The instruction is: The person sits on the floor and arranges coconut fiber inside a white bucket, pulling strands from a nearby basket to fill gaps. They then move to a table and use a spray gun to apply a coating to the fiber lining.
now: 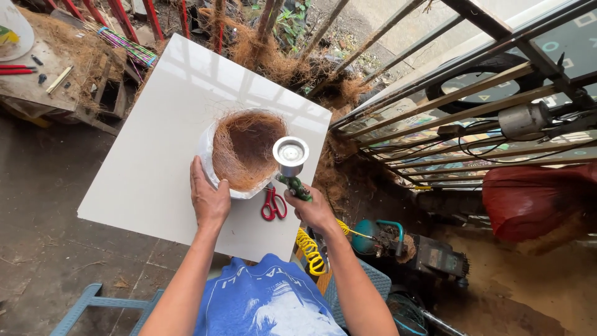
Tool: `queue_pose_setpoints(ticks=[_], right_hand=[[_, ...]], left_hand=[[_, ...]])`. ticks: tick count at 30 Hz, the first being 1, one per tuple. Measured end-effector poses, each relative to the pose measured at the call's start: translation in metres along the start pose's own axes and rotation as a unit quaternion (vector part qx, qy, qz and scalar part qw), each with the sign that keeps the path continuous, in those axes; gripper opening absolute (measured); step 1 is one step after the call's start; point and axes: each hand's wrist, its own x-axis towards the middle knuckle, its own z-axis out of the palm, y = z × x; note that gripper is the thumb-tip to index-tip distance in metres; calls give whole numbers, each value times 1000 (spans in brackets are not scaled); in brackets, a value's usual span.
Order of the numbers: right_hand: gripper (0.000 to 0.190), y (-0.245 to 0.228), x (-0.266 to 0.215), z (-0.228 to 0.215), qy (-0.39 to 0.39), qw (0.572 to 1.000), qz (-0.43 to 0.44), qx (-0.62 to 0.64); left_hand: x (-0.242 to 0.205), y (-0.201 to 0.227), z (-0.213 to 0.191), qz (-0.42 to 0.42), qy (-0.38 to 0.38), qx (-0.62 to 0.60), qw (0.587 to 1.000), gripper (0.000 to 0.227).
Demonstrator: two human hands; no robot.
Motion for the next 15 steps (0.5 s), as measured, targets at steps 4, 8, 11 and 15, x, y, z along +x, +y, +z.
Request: queue_pose_setpoints(ticks=[4, 8, 11, 15], right_hand=[[19, 21, 21, 6, 23, 999, -21, 32], [22, 33, 33, 8, 56, 997, -24, 45], [25, 34, 32, 4, 83, 995, -18, 58], [14, 20, 22, 0, 159, 980, -10, 122]], left_hand=[[1, -6, 1, 25, 7, 0, 1000, 80], [-1, -8, 1, 26, 9, 1, 1000, 80], [-2, -12, 0, 22, 14, -2, 1000, 81], [-1, -12, -2, 8, 14, -8, 1000, 82]])
